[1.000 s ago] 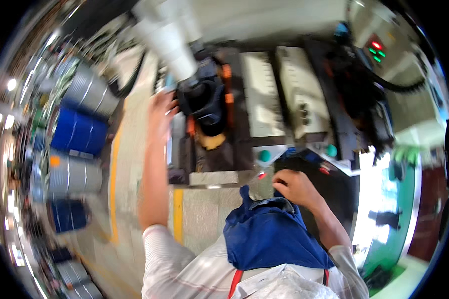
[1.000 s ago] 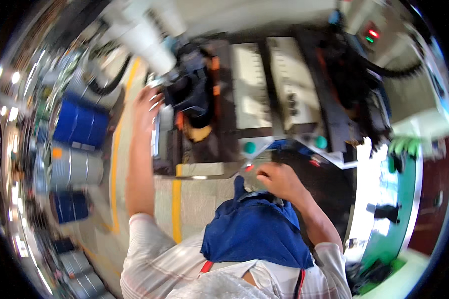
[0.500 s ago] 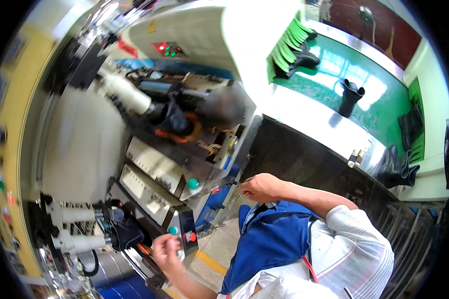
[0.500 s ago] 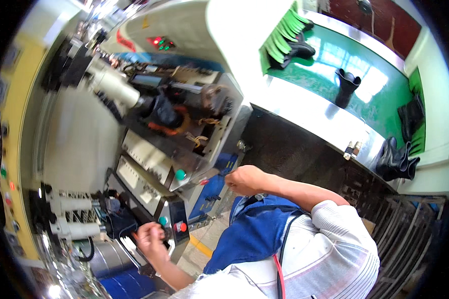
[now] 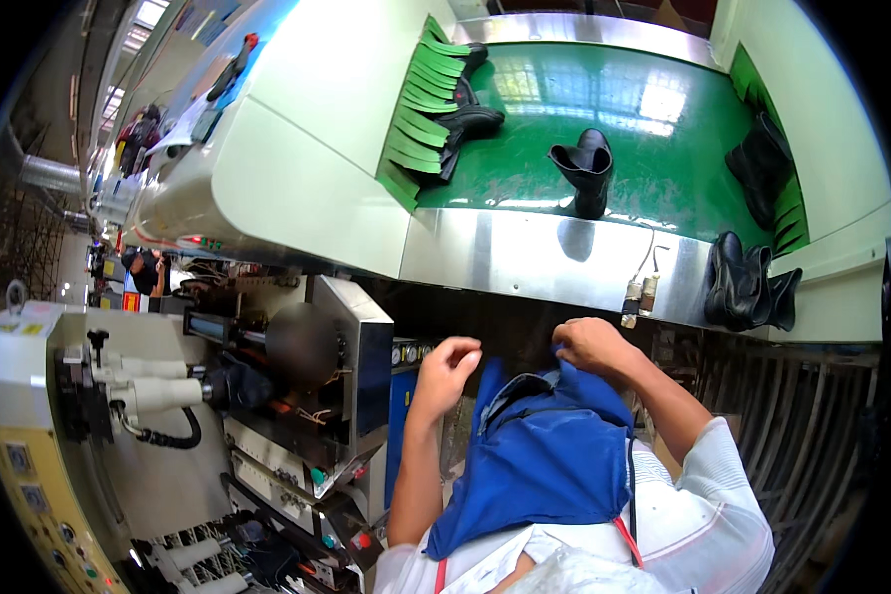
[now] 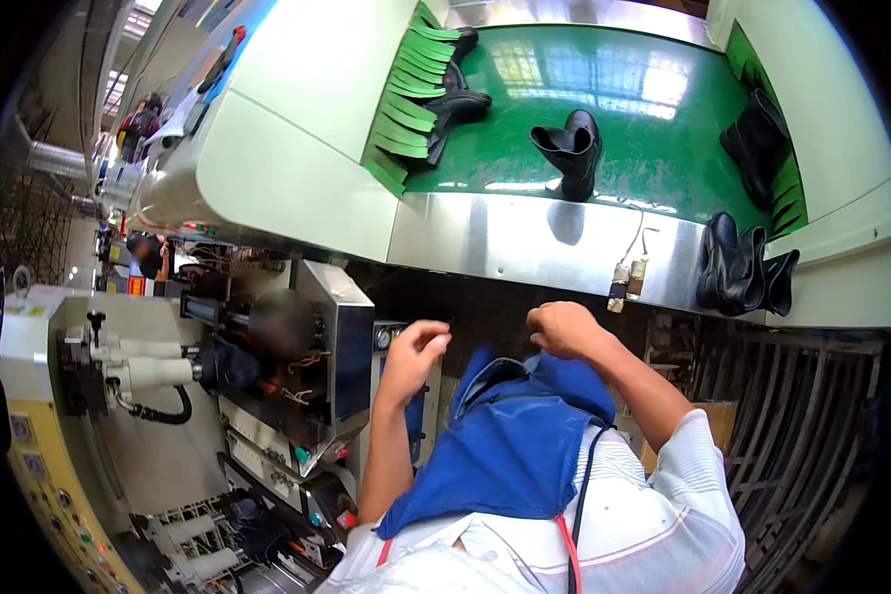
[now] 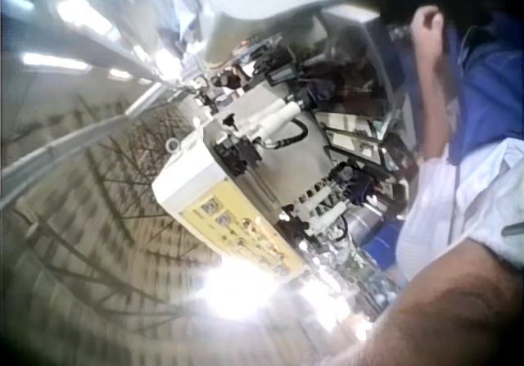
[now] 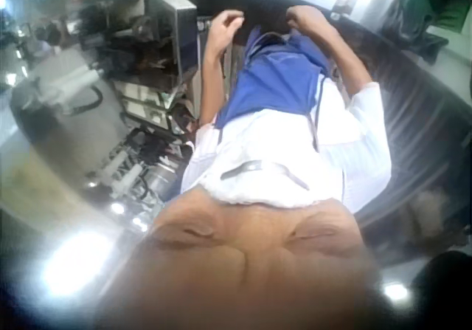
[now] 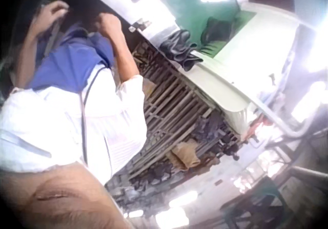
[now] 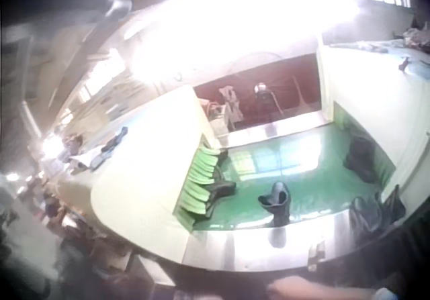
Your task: The person operates a shoe-shaping machine by loading boots onto heated molds, activating the mechanical press, and then transferring the boots to a conveyor belt.
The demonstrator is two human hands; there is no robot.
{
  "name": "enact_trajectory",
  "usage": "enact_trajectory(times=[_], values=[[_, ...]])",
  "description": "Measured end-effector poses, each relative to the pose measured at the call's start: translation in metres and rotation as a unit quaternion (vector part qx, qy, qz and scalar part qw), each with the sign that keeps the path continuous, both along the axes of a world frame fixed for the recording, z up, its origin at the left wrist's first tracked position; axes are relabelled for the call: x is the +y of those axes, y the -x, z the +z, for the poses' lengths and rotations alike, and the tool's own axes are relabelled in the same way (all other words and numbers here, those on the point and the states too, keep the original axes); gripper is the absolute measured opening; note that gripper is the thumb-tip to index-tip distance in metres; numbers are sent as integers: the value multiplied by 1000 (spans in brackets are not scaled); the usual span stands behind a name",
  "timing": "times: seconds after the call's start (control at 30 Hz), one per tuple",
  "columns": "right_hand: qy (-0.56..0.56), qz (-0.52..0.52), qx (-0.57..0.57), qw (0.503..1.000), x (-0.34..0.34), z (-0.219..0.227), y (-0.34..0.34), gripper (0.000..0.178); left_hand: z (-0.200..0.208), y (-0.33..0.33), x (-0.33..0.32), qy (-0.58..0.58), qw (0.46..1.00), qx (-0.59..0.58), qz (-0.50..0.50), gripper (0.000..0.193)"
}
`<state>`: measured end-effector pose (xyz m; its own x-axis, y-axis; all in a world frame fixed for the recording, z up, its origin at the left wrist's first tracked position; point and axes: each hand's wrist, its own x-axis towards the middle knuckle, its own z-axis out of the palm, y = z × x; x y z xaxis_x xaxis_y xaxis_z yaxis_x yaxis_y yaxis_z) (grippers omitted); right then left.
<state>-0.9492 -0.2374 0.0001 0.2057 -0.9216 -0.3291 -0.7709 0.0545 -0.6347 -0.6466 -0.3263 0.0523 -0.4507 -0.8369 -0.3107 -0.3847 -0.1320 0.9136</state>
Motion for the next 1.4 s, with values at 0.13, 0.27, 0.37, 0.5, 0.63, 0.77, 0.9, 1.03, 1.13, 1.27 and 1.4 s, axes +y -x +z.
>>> enact_trajectory(times=[0.13,0.27,0.37,0.5,0.63,0.77,0.9,1.03,1.13,1.27,1.4], values=[[-12,-113,-24,993,6,11,36,25,-58,77,-81,-12,994,-46,-99,24],[53,-210,-50,975,-12,13,55,24,-110,139,-143,-58,995,-48,-72,24],[173,-312,-41,933,-53,13,78,18,-129,200,-187,93,992,-1,-82,24],[330,-376,96,861,-148,24,136,9,-129,273,-255,168,981,42,-82,22],[351,-315,265,841,-231,0,191,18,-195,268,-347,246,965,-73,-59,36],[106,-249,325,906,-256,-40,232,15,-274,213,-430,167,932,-320,34,69],[43,-482,183,856,-272,-56,258,38,-308,190,-471,147,925,-338,91,94],[-39,-621,125,773,-282,-68,268,51,-305,202,-480,146,890,-423,89,90],[-46,-629,124,766,-289,-70,264,54,-304,201,-480,193,872,-443,82,65],[-69,-609,148,776,-300,-55,258,46,-318,176,-497,286,870,-400,42,29],[181,-536,196,801,-293,-48,227,24,-295,178,-512,253,860,-437,-72,31]])
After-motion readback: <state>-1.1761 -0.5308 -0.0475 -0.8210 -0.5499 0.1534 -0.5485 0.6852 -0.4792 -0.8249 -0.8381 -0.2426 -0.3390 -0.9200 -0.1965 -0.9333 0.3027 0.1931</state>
